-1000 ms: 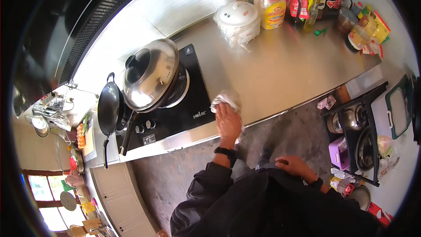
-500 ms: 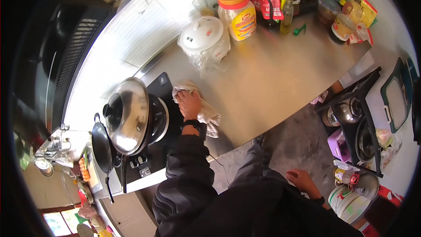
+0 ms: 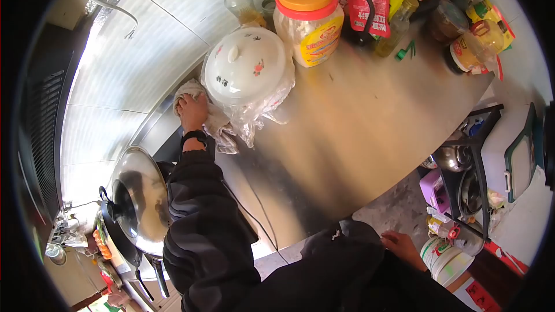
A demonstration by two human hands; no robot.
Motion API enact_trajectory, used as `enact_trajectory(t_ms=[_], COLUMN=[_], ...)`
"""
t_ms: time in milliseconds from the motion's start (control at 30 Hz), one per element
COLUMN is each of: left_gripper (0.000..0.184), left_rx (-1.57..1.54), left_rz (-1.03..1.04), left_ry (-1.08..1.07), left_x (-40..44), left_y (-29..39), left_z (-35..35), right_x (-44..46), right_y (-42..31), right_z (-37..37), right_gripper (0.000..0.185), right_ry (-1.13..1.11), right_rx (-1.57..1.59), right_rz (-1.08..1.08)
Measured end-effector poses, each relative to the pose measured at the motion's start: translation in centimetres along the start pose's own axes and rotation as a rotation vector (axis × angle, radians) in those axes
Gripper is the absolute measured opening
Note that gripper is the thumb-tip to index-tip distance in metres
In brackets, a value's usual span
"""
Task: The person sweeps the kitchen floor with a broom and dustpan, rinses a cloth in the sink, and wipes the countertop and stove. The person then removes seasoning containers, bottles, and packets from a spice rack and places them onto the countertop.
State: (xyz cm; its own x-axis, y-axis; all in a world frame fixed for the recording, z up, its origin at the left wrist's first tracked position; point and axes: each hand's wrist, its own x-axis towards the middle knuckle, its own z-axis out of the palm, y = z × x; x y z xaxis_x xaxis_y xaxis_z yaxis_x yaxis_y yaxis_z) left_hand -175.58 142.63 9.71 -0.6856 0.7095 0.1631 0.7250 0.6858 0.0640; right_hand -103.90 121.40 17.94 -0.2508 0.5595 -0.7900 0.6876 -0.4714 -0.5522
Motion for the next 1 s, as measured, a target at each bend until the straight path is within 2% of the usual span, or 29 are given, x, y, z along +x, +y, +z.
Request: enact_trajectory(t_ms=[100, 133, 233, 267, 300, 367, 433, 567, 667, 900, 1000], left_gripper=[0.072, 0.069, 0.053, 0.053, 0.052, 0.062, 0.066, 0.065, 0.065, 0.064, 0.065], left_rx=[0.079, 0.155, 0.231, 0.149, 0.019, -0.031, -0.056, -0.054, -0.061, -0.191, -0.197], left_rz=[0.125, 0.195, 0.353, 0.361, 0.303, 0.177, 0.117, -0.038, -0.091, -0.101, -0.086], left_ry=[0.009, 0.107, 0.048, 0.210, 0.242, 0.050, -0.031, -0.036, -0.099, -0.011, -0.044], left_x=[0.7, 0.3, -2.6, -4.1, -6.2, -9.7, -13.9, -21.8, -27.6, -45.1, -46.2], left_y=[-2.1, -1.9, 0.3, 0.8, 2.5, 3.6, 4.4, 4.1, 5.9, 5.6, 5.7], left_z=[2.2, 2.2, -0.4, 0.0, -2.3, -3.8, -5.7, -6.6, -9.5, -10.6, -11.3], right_x=[1.0, 1.8, 3.0, 3.3, 3.7, 4.4, 5.2, 5.8, 5.3, 4.5, 4.2], right_y=[1.5, 1.2, -0.6, -1.3, -2.2, -2.8, -2.4, -2.4, -1.2, 2.2, 3.3], right_z=[0.2, -0.2, -1.7, -2.2, -2.8, -3.8, -5.0, -7.4, -9.1, -11.5, -12.3], right_gripper=[0.037, 0.037, 0.037, 0.037, 0.037, 0.037, 0.037, 0.038, 0.040, 0.039, 0.039], right_ry=[-0.043, -0.054, -0.116, -0.132, -0.145, -0.162, -0.166, -0.243, -0.257, -0.250, -0.230], right_rx=[-0.015, -0.037, -0.118, -0.162, -0.204, -0.262, -0.294, -0.205, -0.206, -0.134, -0.113], right_rz=[0.007, -0.007, -0.039, -0.060, -0.083, -0.154, -0.246, -0.244, -0.221, -0.279, -0.289])
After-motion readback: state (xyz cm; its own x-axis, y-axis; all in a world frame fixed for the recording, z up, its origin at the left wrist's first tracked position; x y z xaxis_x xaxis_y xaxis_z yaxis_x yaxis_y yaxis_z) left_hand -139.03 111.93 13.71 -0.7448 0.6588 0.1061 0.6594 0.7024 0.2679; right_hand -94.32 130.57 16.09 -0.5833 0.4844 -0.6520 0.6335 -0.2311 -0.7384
